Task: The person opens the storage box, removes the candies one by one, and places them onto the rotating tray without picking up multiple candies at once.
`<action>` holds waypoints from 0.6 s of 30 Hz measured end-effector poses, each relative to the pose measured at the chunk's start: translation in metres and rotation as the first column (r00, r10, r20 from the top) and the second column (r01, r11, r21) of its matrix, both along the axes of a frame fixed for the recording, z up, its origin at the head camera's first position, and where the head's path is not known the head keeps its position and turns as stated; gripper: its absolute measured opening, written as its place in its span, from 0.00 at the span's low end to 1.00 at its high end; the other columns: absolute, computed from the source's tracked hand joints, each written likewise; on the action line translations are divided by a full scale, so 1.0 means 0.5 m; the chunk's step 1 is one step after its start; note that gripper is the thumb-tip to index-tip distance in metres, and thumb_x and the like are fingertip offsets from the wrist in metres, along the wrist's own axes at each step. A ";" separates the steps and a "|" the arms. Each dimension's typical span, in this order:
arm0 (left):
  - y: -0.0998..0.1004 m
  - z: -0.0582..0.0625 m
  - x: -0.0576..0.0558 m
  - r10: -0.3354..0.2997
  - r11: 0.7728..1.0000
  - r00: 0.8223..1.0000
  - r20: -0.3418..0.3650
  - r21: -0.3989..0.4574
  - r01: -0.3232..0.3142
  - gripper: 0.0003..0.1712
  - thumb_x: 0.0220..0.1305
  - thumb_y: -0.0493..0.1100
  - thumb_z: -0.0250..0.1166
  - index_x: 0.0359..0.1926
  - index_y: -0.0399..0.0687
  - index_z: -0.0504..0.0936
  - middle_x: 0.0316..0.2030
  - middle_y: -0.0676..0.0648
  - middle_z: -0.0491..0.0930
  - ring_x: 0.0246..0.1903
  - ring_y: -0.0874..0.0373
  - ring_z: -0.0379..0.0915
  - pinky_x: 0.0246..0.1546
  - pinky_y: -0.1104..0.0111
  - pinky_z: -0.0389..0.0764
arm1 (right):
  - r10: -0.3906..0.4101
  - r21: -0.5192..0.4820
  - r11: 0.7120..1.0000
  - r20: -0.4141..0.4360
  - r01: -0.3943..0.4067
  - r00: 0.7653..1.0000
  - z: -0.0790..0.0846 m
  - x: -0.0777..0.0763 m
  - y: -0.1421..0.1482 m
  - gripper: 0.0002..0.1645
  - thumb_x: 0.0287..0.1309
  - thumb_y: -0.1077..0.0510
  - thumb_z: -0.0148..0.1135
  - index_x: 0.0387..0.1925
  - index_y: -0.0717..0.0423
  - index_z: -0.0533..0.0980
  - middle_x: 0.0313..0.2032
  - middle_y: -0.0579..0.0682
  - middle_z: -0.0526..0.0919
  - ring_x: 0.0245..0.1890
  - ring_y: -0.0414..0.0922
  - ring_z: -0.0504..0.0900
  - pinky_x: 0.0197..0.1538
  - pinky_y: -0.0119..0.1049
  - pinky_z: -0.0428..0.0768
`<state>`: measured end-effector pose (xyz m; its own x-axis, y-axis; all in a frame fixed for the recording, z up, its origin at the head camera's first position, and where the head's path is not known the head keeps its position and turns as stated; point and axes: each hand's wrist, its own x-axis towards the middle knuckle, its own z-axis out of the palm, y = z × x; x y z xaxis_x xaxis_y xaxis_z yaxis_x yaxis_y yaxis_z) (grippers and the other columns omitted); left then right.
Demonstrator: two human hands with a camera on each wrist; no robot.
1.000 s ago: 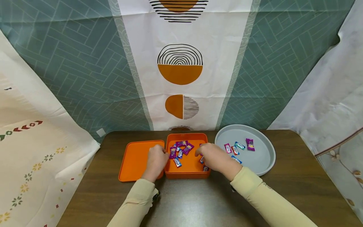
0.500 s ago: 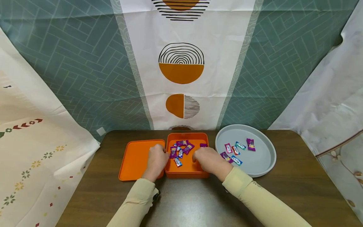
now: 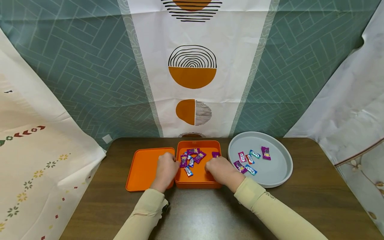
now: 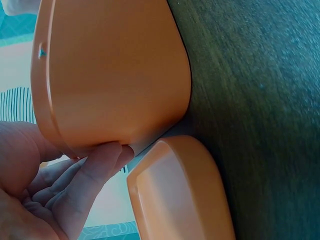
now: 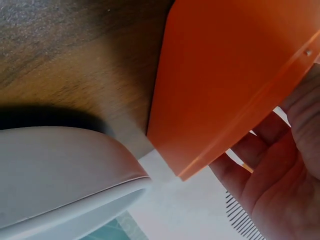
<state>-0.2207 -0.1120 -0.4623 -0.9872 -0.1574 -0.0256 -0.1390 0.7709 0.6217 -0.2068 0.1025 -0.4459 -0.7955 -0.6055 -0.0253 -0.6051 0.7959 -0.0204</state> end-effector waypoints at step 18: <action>0.000 0.002 0.001 -0.001 1.000 1.000 0.004 -0.001 0.001 0.15 0.54 0.39 0.67 0.14 0.43 0.78 0.09 0.49 0.71 0.07 0.57 0.64 0.07 0.75 0.65 | -0.009 0.025 1.000 -0.039 0.010 0.999 -0.025 -0.013 -0.004 0.09 0.48 0.48 0.69 0.27 0.49 0.83 0.23 0.44 0.83 0.21 0.42 0.74 0.38 0.38 0.82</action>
<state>-0.2201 -0.1119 -0.4616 -0.9873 -0.1561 -0.0296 -0.1406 0.7715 0.6204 -0.2133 0.1004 -0.4587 -0.8020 -0.5973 -0.0096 -0.5973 0.8017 0.0229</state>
